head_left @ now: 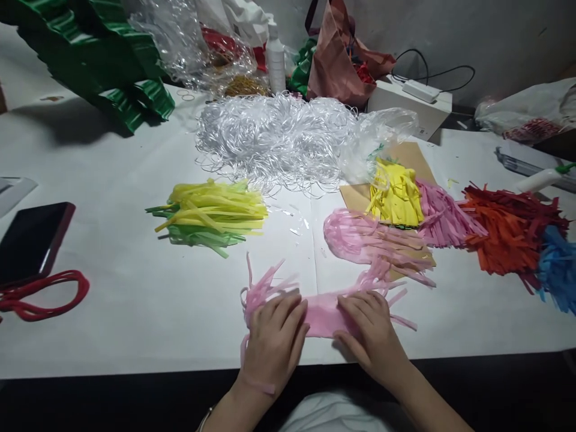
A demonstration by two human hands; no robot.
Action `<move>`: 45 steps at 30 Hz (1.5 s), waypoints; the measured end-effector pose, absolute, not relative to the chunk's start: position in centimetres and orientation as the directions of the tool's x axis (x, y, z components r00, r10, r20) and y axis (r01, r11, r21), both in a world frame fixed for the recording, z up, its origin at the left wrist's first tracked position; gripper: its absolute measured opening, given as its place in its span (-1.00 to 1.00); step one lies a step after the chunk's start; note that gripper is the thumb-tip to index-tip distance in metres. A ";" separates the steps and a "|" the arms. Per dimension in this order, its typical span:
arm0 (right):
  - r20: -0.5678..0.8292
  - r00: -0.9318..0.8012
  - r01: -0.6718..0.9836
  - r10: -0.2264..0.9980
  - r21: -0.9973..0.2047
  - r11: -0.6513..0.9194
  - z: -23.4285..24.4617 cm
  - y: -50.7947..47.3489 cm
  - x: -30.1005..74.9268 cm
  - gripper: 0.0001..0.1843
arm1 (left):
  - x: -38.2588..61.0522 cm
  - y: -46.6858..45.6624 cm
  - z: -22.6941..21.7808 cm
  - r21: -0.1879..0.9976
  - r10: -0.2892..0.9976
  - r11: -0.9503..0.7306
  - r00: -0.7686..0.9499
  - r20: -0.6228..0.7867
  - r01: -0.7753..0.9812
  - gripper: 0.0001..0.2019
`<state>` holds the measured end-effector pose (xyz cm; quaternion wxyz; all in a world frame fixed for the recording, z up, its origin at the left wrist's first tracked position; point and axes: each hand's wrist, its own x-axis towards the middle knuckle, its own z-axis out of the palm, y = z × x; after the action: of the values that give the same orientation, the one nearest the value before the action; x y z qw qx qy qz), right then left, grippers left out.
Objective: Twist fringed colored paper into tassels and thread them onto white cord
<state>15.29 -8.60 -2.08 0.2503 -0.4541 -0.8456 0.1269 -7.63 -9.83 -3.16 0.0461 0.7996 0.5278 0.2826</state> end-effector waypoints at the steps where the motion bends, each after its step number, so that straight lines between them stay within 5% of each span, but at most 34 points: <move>1: 0.318 -0.425 0.720 0.847 -0.448 0.529 -2.2 -8.6 14.9 -0.63 | -7.6 -9.9 -3.1 0.367 0.873 -0.437 0.287 0.395 0.822 -0.74; 6: 0.327 -0.374 0.711 0.868 -0.500 0.495 -1.7 -8.3 13.6 -0.88 | -8.4 -9.8 -3.2 0.372 0.887 -0.426 0.300 0.350 0.824 -0.70; 14: 0.427 -0.512 0.598 0.745 -0.446 0.666 -1.3 -8.4 13.9 -0.79 | -9.6 -9.7 -3.0 0.491 0.902 -0.423 0.301 0.310 0.762 -0.80; 19: 0.373 -0.593 0.461 0.714 -0.569 0.681 -1.6 -8.1 13.8 -0.75 | -9.7 -9.7 -2.2 0.597 0.903 -0.429 0.311 0.295 0.678 -0.84; 28: 0.260 -0.389 0.687 0.884 -0.557 0.467 -2.1 -7.2 12.2 -0.80 | -10.3 -9.8 -2.3 0.501 0.943 -0.318 0.212 0.258 0.805 -0.87; 36: 0.230 -0.327 0.820 0.917 -0.413 0.396 -2.7 -7.0 11.1 -0.77 | -9.4 -8.6 -2.1 0.396 0.962 -0.198 0.101 0.252 0.897 -0.84; 45: 0.269 -0.310 0.849 0.912 -0.353 0.393 -2.7 -7.5 11.1 -0.83 | -9.5 -7.9 -1.5 0.410 0.984 -0.168 0.126 0.129 0.897 -0.84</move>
<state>11.14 -7.46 -2.67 0.2163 -0.5463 -0.8060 0.0725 -9.46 -7.86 -1.52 0.1167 0.7410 0.6344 0.1866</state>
